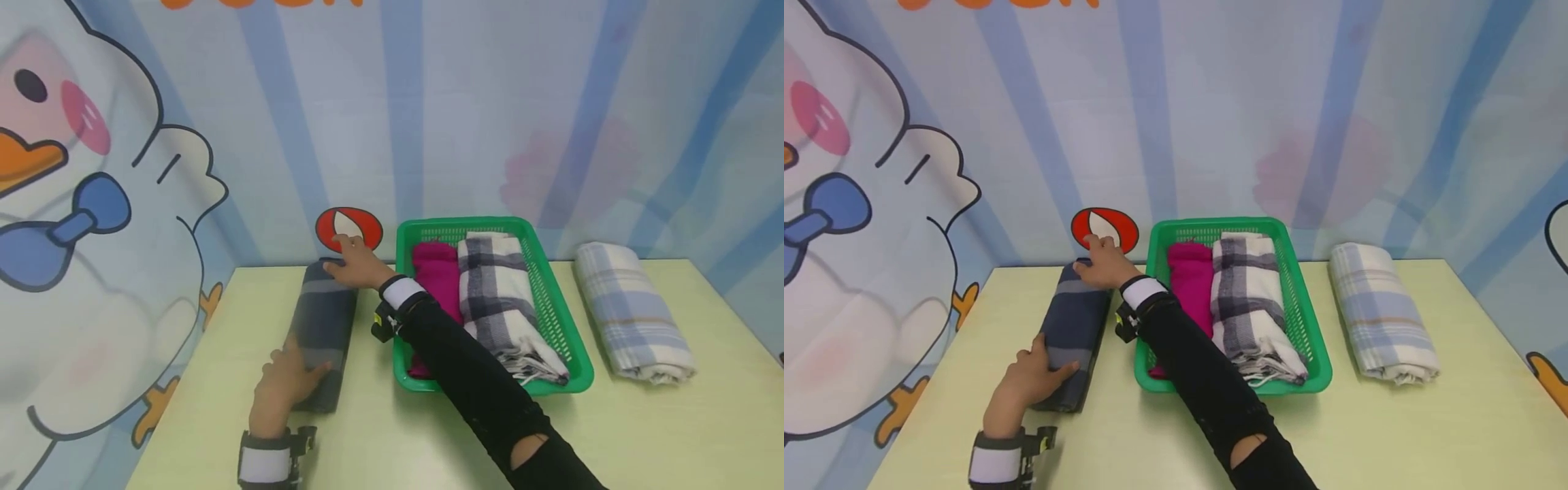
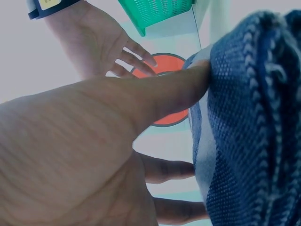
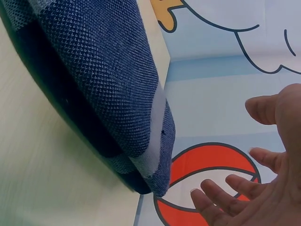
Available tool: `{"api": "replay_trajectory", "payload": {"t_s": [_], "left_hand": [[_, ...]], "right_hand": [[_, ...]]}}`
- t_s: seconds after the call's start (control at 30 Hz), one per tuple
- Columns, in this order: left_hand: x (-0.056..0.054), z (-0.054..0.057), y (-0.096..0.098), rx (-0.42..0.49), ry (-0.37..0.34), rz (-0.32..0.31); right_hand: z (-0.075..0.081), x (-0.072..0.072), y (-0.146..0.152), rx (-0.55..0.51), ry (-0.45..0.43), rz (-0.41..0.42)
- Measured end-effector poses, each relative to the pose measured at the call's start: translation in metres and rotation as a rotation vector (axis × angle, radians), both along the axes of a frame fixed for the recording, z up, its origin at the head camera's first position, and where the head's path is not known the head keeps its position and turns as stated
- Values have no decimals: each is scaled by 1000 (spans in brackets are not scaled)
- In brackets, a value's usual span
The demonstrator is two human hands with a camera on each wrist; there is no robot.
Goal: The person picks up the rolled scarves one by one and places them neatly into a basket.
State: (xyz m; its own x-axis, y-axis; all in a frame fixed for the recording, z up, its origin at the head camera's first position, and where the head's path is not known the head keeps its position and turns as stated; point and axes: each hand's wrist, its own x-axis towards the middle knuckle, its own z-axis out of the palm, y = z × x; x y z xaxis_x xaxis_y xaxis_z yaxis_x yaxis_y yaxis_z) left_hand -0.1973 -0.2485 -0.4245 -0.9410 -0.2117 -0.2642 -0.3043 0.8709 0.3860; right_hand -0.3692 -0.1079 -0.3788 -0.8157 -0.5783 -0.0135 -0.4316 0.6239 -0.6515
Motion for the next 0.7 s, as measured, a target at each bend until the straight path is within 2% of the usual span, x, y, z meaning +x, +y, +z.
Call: {"api": "replay_trajectory", "payload": {"t_s": [0.4, 0.7], "left_hand": [[0, 6, 1, -18, -7, -43], [-1, 5, 0, 0, -12, -41]], "right_hand": [[-12, 0, -1, -61, -52, -27], [-13, 0, 2, -42, -59, -46]]}}
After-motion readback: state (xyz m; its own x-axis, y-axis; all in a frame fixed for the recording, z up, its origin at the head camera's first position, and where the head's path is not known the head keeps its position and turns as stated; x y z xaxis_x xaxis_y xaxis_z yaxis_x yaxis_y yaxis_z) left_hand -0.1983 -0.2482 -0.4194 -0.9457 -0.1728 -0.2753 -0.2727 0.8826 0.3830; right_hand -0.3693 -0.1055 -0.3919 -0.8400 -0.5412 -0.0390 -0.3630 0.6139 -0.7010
